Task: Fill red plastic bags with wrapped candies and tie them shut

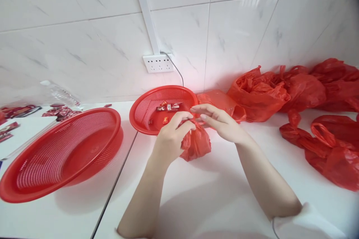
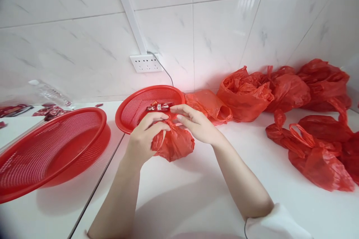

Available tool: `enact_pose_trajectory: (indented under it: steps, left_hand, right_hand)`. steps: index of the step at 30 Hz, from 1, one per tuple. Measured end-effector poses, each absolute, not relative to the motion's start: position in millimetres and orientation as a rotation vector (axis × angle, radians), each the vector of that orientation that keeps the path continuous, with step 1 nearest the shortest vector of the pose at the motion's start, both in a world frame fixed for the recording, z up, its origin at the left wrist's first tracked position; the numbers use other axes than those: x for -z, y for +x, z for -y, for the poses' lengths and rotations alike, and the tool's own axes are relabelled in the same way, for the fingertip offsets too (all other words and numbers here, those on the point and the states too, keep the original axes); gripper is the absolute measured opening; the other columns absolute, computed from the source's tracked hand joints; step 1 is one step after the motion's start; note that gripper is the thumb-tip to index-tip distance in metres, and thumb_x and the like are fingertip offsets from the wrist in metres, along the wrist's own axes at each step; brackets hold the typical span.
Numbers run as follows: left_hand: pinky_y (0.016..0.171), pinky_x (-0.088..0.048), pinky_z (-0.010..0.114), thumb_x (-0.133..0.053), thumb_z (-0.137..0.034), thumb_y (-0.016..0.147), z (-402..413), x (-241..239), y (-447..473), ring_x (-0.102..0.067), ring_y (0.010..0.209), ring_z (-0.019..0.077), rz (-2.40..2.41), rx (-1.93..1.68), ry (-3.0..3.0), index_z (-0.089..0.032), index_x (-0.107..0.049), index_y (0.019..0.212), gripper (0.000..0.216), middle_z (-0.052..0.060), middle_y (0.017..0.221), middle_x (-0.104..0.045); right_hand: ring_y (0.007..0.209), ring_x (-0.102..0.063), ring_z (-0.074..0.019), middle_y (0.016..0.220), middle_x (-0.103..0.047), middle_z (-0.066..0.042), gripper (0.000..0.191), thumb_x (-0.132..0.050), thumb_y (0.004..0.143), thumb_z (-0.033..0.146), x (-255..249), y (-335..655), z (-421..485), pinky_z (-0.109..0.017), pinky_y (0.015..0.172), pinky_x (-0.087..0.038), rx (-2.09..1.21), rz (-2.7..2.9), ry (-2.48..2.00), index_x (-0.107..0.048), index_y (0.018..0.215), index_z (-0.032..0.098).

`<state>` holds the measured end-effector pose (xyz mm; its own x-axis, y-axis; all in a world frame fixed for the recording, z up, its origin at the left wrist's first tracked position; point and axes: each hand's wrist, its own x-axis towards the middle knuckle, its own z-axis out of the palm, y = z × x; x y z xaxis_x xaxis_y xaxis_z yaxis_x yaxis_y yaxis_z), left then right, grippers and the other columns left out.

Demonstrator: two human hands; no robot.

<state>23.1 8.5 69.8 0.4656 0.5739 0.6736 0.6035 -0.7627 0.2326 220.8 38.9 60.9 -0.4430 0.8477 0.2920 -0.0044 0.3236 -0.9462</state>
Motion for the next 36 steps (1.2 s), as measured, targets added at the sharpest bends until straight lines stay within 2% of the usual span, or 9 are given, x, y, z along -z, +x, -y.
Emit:
enact_pose_trajectory:
  steps: [4, 7, 10, 14, 17, 21, 28, 33, 36]
  left_hand:
    - [0.089, -0.054, 0.034, -0.049, -0.004, 0.086, -12.0, -67.6, 22.8, -0.06, 0.109, 0.0198, 0.818, 1.47, -2.609, -0.021, -0.062, 0.088, 0.021, 0.008, 0.116, -0.059]
    - [0.09, -0.055, 0.035, -0.052, -0.003, 0.085, -14.7, -65.0, 21.4, -0.062, 0.108, 0.0205, 0.728, 1.56, -2.504, -0.02, -0.062, 0.087, 0.021, 0.007, 0.12, -0.062]
    - [0.09, -0.056, 0.035, -0.054, -0.001, 0.083, -18.3, -60.5, 20.5, -0.064, 0.108, 0.0208, 0.685, 1.559, -2.414, -0.02, -0.062, 0.089, 0.021, 0.007, 0.124, -0.062]
    - [0.089, -0.056, 0.034, -0.057, -0.002, 0.082, -19.8, -58.5, 22.3, -0.064, 0.106, 0.0198, 0.705, 1.59, -2.349, -0.022, -0.06, 0.097, 0.025, 0.007, 0.123, -0.06]
    - [0.084, -0.056, 0.031, -0.056, -0.004, 0.084, -16.6, -62.8, 25.5, -0.063, 0.1, 0.0179, 0.792, 1.608, -2.5, -0.023, -0.058, 0.105, 0.028, 0.007, 0.112, -0.062]
    - [0.076, -0.055, 0.028, -0.053, -0.002, 0.083, -15.9, -66.9, 28.7, -0.062, 0.091, 0.0156, 0.893, 1.551, -2.972, -0.02, -0.058, 0.109, 0.032, 0.006, 0.104, -0.061]
    - [0.07, -0.052, 0.025, -0.059, -0.001, 0.079, -23.3, -61.7, 31.5, -0.061, 0.08, 0.0126, 0.847, 1.772, -2.705, -0.021, -0.065, 0.097, 0.027, 0.002, 0.088, -0.064]
    - [0.068, -0.051, 0.021, -0.059, -0.004, 0.081, -22.9, -55.6, 31.6, -0.064, 0.078, 0.0111, 0.835, 1.781, -2.597, -0.02, -0.064, 0.094, 0.021, 0.001, 0.088, -0.068]
    - [0.065, -0.051, 0.019, -0.063, -0.01, 0.081, -24.5, -48.7, 30.7, -0.066, 0.074, 0.0111, 0.882, 1.805, -2.527, -0.02, -0.063, 0.096, 0.018, 0.001, 0.087, -0.07]
  right_hand:
    - [0.103, -0.063, -0.016, 0.13, -0.057, -0.008, 0.036, -0.053, 0.092, 0.033, -59.8, 218.5, -41.8, -0.032, 0.081, -0.056, -1.326, 1.658, -0.698, -0.052, 0.128, 0.025]
    - [0.078, -0.062, -0.0113, 0.098, -0.066, -0.004, 0.034, -0.058, 0.09, 0.033, -62.5, 220.7, -40.0, -0.027, 0.069, -0.053, -1.321, 1.674, -0.667, -0.056, 0.122, 0.022]
    - [0.054, -0.051, -0.0085, 0.063, -0.055, 0.006, 0.04, -0.061, 0.088, 0.034, -66.0, 223.7, -35.8, -0.022, 0.053, -0.047, -1.4, 1.711, -0.729, -0.053, 0.125, 0.021]
    - [0.042, -0.043, -0.0073, 0.053, -0.049, 0.009, 0.04, -0.058, 0.089, 0.038, -69.6, 225.9, -31.5, -0.02, 0.042, -0.039, -1.487, 1.768, -0.752, -0.053, 0.125, 0.022]
    - [0.044, -0.041, -0.0063, 0.054, -0.048, 0.007, 0.02, -0.06, 0.088, 0.037, -69.0, 225.8, -32.1, -0.019, 0.042, -0.036, -1.484, 1.799, -0.686, -0.06, 0.093, 0.017]
    - [0.049, -0.038, -0.0057, 0.058, -0.043, 0.006, 0.024, -0.065, 0.084, 0.03, -65.3, 225.8, -34.9, -0.018, 0.043, -0.032, -1.353, 1.785, -0.743, -0.049, 0.07, 0.017]
    - [0.057, -0.04, -0.0079, 0.066, -0.044, 0.004, 0.029, -0.069, 0.081, 0.033, -67.3, 233.4, -36.5, -0.022, 0.051, -0.035, -1.322, 1.876, -0.684, -0.048, 0.07, 0.018]
    - [0.09, -0.054, -0.0157, 0.094, -0.055, -0.003, 0.018, -0.071, 0.081, 0.029, -70.5, 240.3, -38.3, -0.03, 0.079, -0.046, -1.242, 1.875, -0.496, -0.057, 0.075, 0.019]
    - [0.107, -0.056, -0.0205, 0.106, -0.06, -0.006, 0.012, -0.066, 0.085, 0.031, -70.4, 239.4, -38.5, -0.038, 0.091, -0.046, -1.325, 1.712, -0.367, -0.062, 0.093, 0.023]
